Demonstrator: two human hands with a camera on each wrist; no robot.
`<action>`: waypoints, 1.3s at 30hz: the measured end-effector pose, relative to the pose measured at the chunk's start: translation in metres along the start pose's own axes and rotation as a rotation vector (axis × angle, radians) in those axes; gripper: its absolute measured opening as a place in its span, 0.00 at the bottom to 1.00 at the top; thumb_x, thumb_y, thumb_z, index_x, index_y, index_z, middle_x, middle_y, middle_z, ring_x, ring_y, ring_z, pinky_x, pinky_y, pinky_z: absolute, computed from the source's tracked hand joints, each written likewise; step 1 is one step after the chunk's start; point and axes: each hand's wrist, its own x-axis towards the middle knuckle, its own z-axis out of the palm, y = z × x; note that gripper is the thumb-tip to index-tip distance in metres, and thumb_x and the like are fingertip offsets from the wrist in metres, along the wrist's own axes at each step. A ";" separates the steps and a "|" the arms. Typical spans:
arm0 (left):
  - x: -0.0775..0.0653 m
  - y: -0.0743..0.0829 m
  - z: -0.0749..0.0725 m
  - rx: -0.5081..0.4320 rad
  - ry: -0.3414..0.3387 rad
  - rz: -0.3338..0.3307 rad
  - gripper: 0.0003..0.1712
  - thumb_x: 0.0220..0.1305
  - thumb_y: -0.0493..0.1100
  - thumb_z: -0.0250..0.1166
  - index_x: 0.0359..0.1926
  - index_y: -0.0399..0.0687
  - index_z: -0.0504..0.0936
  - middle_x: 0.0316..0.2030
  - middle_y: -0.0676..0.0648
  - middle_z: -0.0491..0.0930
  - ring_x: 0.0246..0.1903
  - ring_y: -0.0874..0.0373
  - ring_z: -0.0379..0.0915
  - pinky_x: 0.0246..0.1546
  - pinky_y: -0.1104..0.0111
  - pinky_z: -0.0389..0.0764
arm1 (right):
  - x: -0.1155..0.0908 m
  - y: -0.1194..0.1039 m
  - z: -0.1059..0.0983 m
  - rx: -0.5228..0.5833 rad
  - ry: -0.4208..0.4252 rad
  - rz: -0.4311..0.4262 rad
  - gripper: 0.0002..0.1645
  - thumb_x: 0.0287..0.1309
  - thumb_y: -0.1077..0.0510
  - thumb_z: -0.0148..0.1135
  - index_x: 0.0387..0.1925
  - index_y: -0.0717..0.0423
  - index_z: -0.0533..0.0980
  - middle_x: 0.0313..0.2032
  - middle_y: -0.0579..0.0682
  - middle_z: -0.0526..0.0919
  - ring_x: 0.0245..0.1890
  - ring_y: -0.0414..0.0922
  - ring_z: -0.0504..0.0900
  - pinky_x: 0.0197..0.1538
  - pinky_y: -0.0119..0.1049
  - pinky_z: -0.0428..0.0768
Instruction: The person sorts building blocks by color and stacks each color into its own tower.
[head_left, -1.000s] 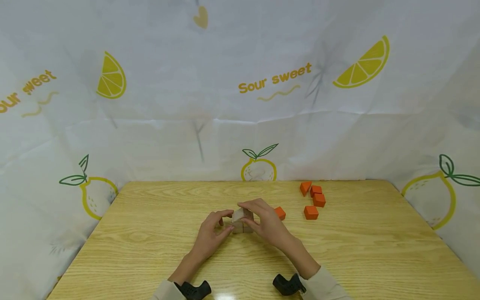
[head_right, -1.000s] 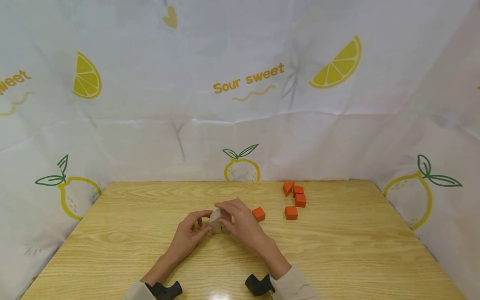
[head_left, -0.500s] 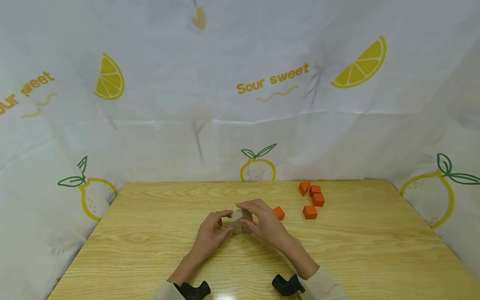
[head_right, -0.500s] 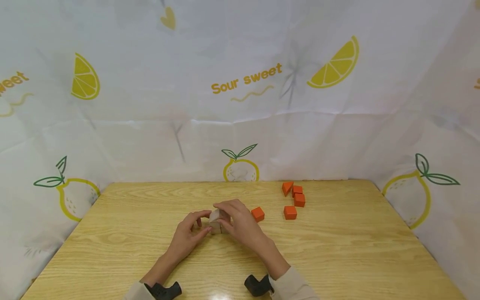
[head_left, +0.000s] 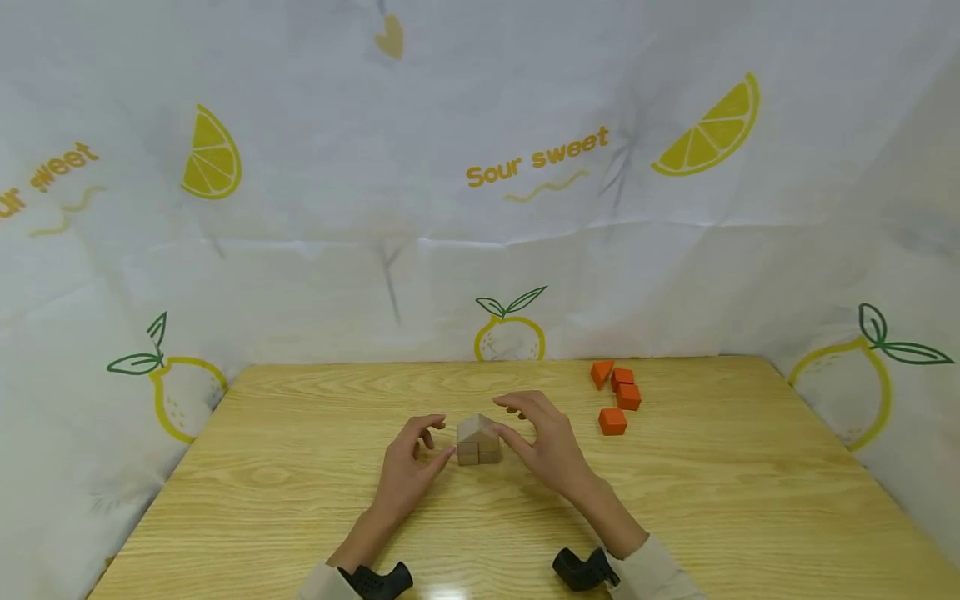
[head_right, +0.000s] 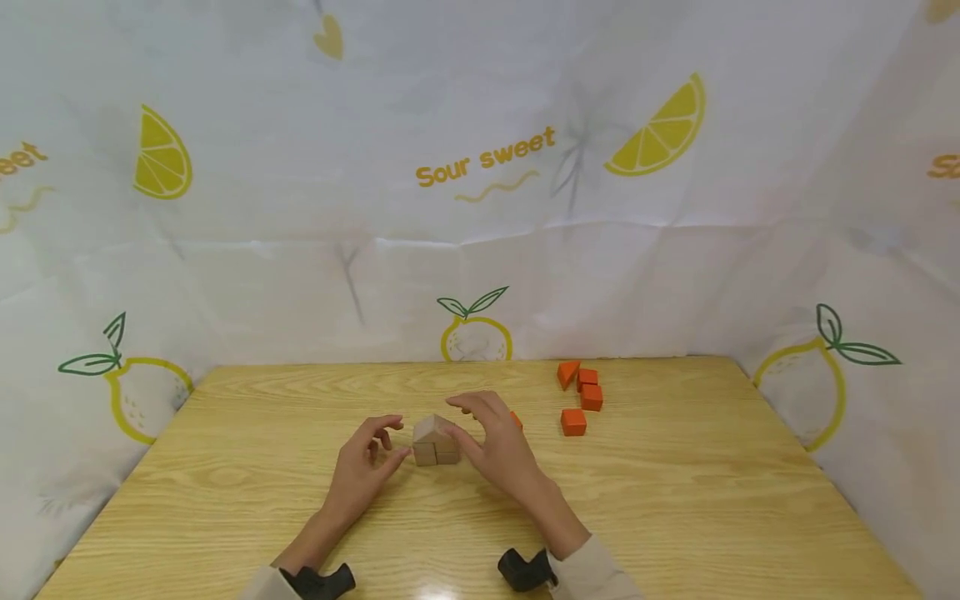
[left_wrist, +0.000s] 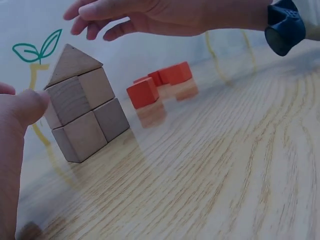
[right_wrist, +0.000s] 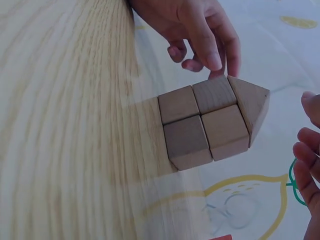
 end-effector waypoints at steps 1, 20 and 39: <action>-0.001 0.000 0.000 0.000 0.016 0.003 0.28 0.50 0.30 0.73 0.54 0.43 0.76 0.43 0.43 0.78 0.28 0.53 0.68 0.21 0.63 0.65 | 0.000 0.001 -0.001 0.004 0.013 0.004 0.24 0.49 0.65 0.72 0.50 0.58 0.77 0.45 0.51 0.79 0.40 0.46 0.78 0.35 0.41 0.79; -0.017 0.067 0.017 -0.151 0.188 0.178 0.23 0.43 0.18 0.67 0.42 0.30 0.74 0.35 0.42 0.75 0.25 0.52 0.66 0.22 0.64 0.68 | -0.044 0.021 -0.052 -0.021 0.090 0.146 0.25 0.46 0.73 0.70 0.49 0.58 0.78 0.39 0.54 0.81 0.34 0.41 0.77 0.33 0.35 0.79; -0.017 0.086 0.108 -0.127 -0.025 -0.130 0.22 0.58 0.29 0.67 0.53 0.37 0.74 0.43 0.42 0.75 0.28 0.59 0.70 0.25 0.74 0.73 | -0.067 0.046 -0.042 0.050 0.015 0.466 0.15 0.60 0.63 0.64 0.49 0.61 0.78 0.42 0.51 0.82 0.36 0.43 0.80 0.37 0.34 0.79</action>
